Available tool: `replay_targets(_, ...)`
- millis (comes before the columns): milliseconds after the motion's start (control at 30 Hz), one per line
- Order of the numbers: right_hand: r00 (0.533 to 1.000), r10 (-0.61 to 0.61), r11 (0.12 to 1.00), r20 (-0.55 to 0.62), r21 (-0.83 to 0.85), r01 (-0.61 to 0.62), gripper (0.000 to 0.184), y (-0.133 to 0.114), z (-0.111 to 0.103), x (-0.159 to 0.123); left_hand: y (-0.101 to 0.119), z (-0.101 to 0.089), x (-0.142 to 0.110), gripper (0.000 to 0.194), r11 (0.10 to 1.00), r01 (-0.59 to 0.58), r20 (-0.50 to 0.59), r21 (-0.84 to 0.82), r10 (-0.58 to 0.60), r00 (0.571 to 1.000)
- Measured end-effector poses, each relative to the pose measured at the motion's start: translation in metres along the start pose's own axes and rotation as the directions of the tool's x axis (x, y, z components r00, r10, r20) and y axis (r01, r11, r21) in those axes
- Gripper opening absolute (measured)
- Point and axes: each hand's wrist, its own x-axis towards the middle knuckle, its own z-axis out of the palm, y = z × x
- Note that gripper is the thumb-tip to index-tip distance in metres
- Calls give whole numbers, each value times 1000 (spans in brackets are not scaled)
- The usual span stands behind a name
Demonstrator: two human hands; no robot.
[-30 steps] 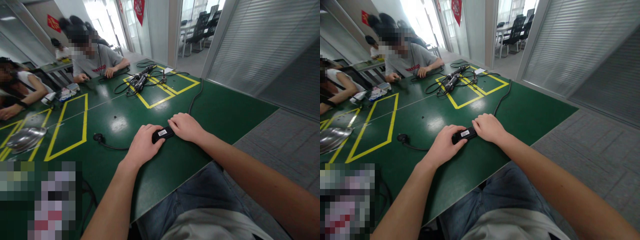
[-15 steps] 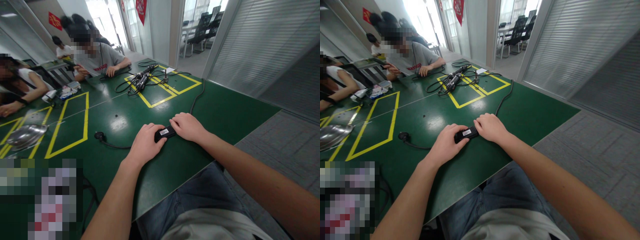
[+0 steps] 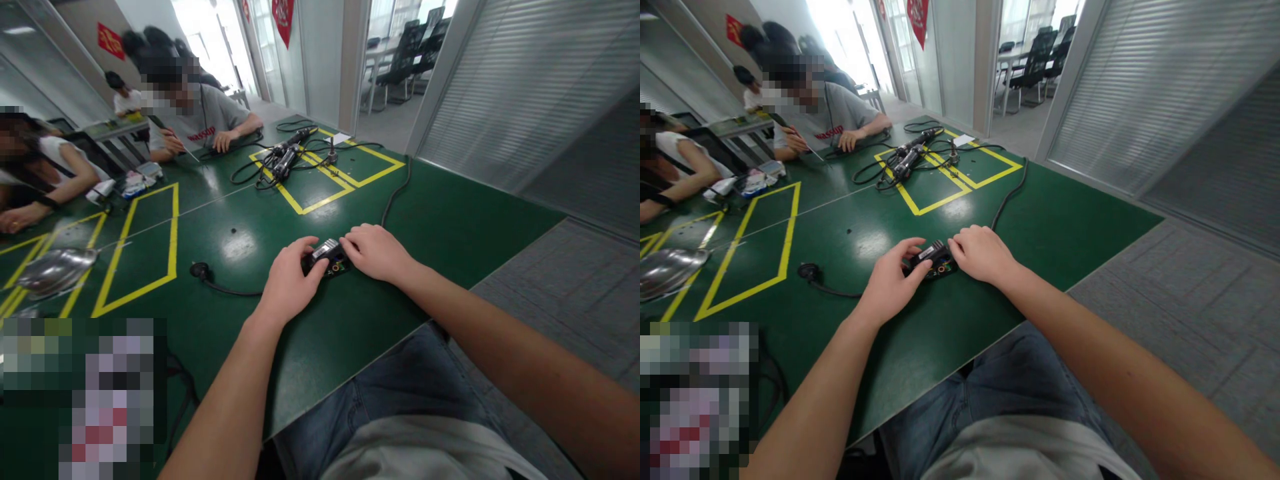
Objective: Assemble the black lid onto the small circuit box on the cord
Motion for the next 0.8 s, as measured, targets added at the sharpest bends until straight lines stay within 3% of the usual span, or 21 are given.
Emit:
replay_targets(100,1000,-6,1000,-2,6,7,48,0,0,0,-6,0,3,38,992,104,-118,73,-95,988)
replay_targets(267,1000,-6,1000,-2,15,6,50,-1,-1,0,-11,-2,4,33,964,166,-160,208,-134,978)
replay_targets(400,1000,3,1000,-1,14,-3,51,-3,-2,0,-2,-10,2,15,910,222,-213,350,-153,965)
replay_targets(567,1000,13,1000,-8,6,-13,50,-5,-2,0,11,-17,0,56,774,205,-22,599,-240,971)
replay_targets(667,1000,17,1000,-23,-2,-17,49,-5,-2,-1,18,-14,-1,59,725,190,39,662,-287,957)
replay_targets(800,999,23,1000,-42,-10,-23,49,-3,-3,-2,25,-12,-1,60,712,221,14,666,-308,951)
